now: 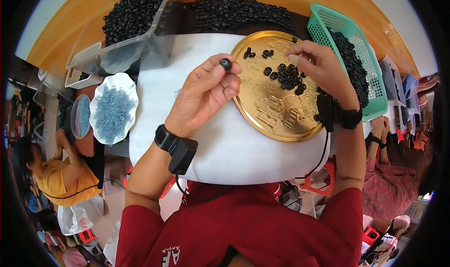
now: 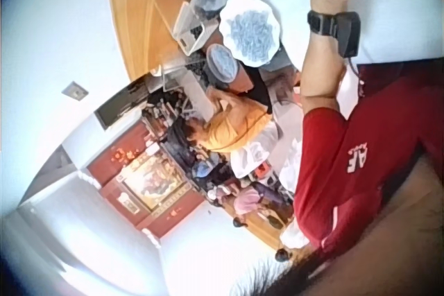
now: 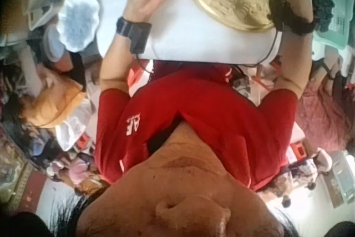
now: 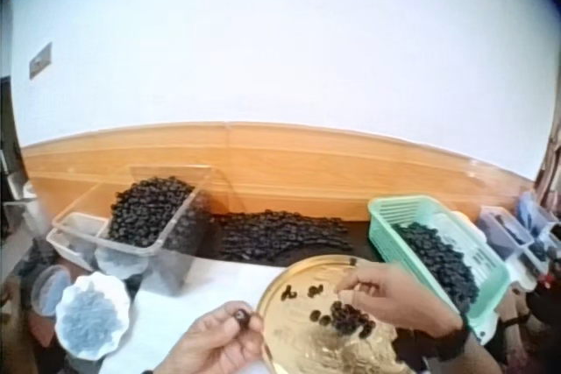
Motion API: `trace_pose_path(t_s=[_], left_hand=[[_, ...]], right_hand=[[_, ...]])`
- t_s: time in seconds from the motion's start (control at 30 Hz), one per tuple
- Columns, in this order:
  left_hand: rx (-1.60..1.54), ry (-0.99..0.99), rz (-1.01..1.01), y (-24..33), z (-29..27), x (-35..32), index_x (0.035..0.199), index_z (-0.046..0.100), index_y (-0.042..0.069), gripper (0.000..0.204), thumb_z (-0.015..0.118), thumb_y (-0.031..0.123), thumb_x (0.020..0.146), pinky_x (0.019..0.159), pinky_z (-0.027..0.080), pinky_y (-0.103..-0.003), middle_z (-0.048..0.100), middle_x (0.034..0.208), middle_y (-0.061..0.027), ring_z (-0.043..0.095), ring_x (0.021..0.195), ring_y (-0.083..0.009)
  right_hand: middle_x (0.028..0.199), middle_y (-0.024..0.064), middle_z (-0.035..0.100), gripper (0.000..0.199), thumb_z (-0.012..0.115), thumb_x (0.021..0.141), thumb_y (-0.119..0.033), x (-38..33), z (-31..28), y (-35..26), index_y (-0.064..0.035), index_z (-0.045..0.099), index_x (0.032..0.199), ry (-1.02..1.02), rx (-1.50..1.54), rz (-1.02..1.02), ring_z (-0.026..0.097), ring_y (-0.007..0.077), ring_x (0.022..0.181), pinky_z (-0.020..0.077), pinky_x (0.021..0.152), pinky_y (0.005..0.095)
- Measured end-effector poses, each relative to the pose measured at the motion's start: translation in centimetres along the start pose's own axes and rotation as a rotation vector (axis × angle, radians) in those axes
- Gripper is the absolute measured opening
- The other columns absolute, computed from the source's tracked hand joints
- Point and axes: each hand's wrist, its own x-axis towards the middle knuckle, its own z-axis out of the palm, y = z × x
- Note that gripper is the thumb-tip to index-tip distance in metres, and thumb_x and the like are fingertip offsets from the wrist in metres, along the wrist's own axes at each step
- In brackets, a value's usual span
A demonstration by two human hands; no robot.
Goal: Sorting small black plastic components and placing them into a gold tray.
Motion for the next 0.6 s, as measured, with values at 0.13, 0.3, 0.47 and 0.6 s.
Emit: trace_pose_path(t_s=[0.13, 0.3, 0.47, 0.6], left_hand=[[-0.073, -0.028, 0.060, 1.0, -0.3, 0.0, 0.118, 0.053, 0.004, 0.025, 0.057, 0.016, 0.095, 0.076, 0.048, -0.027, 0.058, 0.107, -0.0066, 0.055, 0.084, -0.0149], [0.040, 0.015, 0.096, 0.9, -0.4, 0.1, 0.115, 0.054, 0.003, 0.024, 0.057, 0.017, 0.095, 0.076, 0.049, -0.027, 0.061, 0.105, -0.0090, 0.059, 0.083, -0.0159], [0.242, 0.033, -0.027, -0.1, 0.5, -0.3, 0.115, 0.054, 0.002, 0.024, 0.057, 0.014, 0.095, 0.075, 0.049, -0.027, 0.063, 0.100, -0.0097, 0.060, 0.080, -0.0156], [0.304, -0.024, -0.110, -0.6, 0.7, -0.4, 0.114, 0.054, 0.002, 0.023, 0.058, 0.014, 0.094, 0.075, 0.049, -0.028, 0.064, 0.098, -0.0102, 0.061, 0.081, -0.0162]], right_hand=[[0.073, 0.0089, 0.064, 0.016, 0.064, 0.085, -0.012, 0.0, -0.1, 1.9, 0.0020, 0.066, 0.092, -0.051, -0.228, 0.037, 0.055, 0.0141, 0.062, 0.0445, 0.058, 0.0273], [0.078, 0.0147, 0.067, 0.016, 0.063, 0.084, -0.012, 0.6, 0.5, 2.7, 0.0014, 0.066, 0.092, -0.048, -0.302, 0.009, 0.063, 0.0241, 0.066, 0.0490, 0.062, 0.0323], [0.086, 0.0149, 0.068, 0.019, 0.057, 0.085, -0.014, 2.4, 1.8, 4.1, -0.0004, 0.067, 0.093, 0.012, -0.382, -0.063, 0.065, 0.0312, 0.080, 0.0506, 0.073, 0.0373], [0.092, 0.0159, 0.068, 0.017, 0.059, 0.086, -0.008, 3.8, 3.1, 5.9, 0.0007, 0.067, 0.097, -0.003, -0.413, -0.150, 0.064, 0.0286, 0.078, 0.0499, 0.071, 0.0350]])
